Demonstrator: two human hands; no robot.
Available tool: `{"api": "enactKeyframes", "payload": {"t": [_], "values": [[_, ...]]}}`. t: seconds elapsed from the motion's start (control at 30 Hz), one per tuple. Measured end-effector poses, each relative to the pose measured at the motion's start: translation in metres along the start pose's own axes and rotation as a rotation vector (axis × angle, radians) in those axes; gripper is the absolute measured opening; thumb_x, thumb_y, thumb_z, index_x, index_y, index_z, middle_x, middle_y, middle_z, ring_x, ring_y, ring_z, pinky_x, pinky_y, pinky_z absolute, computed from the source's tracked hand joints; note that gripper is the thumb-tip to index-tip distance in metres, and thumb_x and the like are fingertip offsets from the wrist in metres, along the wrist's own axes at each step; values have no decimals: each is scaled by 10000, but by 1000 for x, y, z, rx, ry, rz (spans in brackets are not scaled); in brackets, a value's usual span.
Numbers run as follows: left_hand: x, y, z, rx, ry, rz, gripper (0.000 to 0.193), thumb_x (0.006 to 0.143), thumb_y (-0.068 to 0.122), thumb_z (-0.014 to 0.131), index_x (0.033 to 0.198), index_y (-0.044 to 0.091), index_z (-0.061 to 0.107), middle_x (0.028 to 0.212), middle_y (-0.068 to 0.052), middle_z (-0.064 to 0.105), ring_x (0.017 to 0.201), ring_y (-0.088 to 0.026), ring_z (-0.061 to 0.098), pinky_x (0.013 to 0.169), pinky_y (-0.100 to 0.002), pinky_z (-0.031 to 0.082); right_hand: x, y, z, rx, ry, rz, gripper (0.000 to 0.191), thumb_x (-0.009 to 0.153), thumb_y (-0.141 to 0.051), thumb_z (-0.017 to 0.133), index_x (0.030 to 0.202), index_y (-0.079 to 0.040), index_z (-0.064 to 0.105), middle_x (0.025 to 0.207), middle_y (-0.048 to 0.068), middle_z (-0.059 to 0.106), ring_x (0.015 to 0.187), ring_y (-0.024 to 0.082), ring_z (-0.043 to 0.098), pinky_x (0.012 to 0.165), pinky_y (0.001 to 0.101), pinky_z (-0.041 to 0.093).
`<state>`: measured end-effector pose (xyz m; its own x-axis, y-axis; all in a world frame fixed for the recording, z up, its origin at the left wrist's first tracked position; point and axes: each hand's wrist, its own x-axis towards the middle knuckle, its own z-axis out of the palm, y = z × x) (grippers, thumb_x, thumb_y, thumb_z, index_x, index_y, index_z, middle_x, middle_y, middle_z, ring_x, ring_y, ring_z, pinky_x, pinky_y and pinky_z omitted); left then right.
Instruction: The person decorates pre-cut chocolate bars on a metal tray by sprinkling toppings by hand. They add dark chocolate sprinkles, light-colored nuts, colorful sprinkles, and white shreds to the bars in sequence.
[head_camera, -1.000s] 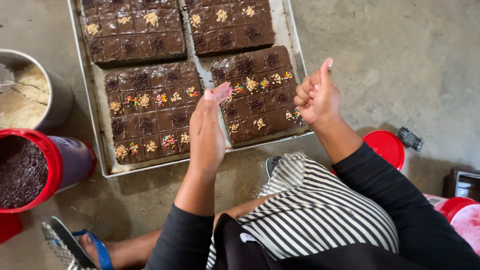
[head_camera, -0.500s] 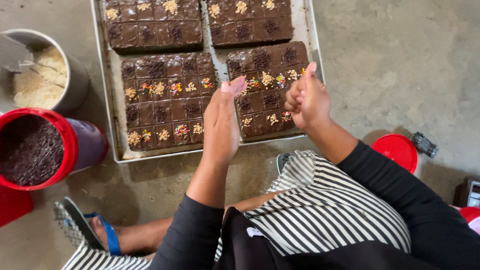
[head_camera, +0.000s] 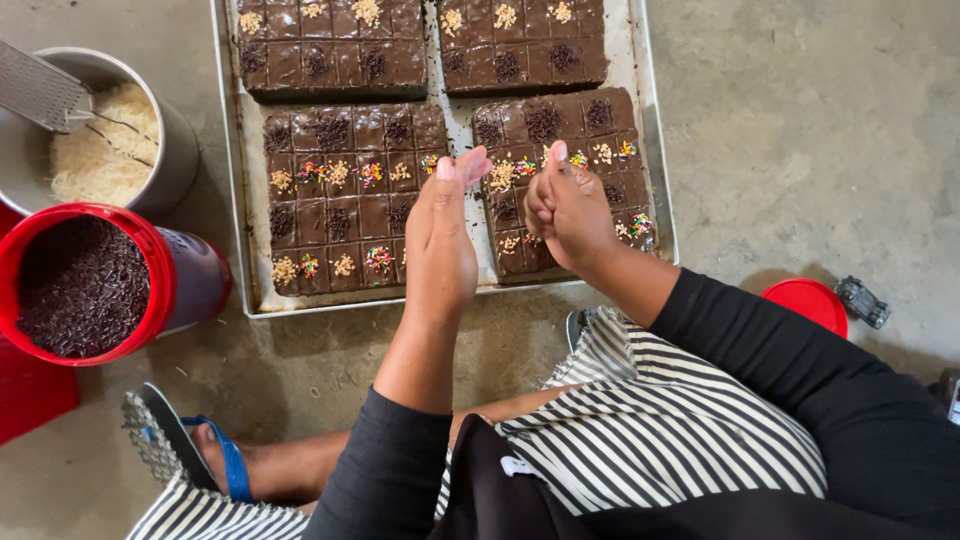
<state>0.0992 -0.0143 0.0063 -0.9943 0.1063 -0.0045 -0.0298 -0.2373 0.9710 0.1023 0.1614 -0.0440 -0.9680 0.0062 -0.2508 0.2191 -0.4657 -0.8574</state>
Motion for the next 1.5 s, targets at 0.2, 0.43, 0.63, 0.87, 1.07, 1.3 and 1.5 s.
{"api": "enactKeyframes", "payload": {"t": [0.2,0.43,0.63,0.87,1.07,1.3,1.5], "values": [[7,-8,-1,-25,10,-11,620,1122,396,332,1339,-118,602,1321,-219,686,1271,-276,637,1141,-380,430,14,-16,-18,224,101,162,580,1059,-592,411,663,-170,377,548,-31,328,432,91,253,409,272,210],[20,-13,0,-27,28,-4,621,1113,401,345,1324,-118,614,1309,-219,694,1265,-274,641,1139,-378,425,43,-68,-72,137,292,128,587,1051,-635,438,670,-190,407,570,-32,367,450,95,255,417,260,192],[26,-12,1,67,26,-42,623,1104,398,303,1318,-85,633,1294,-206,707,1264,-265,638,1142,-375,408,127,-111,-98,185,254,-11,610,1035,-659,475,663,-185,376,562,-29,330,447,116,250,443,292,191],[31,-5,-4,78,29,-60,621,1101,405,290,1315,-55,648,1288,-179,713,1271,-248,624,1144,-362,394,234,-127,-99,209,294,-312,614,1026,-642,483,678,-151,364,558,-9,305,432,139,229,431,329,167],[39,-9,-9,11,45,-93,627,1103,411,289,1335,-58,635,1308,-183,703,1284,-251,622,1152,-366,399,278,-98,-120,67,258,-449,593,1034,-630,507,726,-141,374,572,33,331,432,184,295,434,361,227],[42,-5,-10,-20,39,-82,632,1109,412,278,1353,-62,618,1336,-192,685,1310,-255,606,1169,-372,386,297,-96,-122,225,518,-292,593,970,-649,467,681,-141,372,515,3,300,367,154,240,367,330,178],[41,-1,-9,-31,32,-65,636,1111,414,276,1363,-64,611,1336,-192,680,1311,-256,600,1172,-373,383,304,-85,-90,111,314,-370,577,1068,-574,422,720,-117,371,566,17,328,430,155,274,407,352,210]]}}
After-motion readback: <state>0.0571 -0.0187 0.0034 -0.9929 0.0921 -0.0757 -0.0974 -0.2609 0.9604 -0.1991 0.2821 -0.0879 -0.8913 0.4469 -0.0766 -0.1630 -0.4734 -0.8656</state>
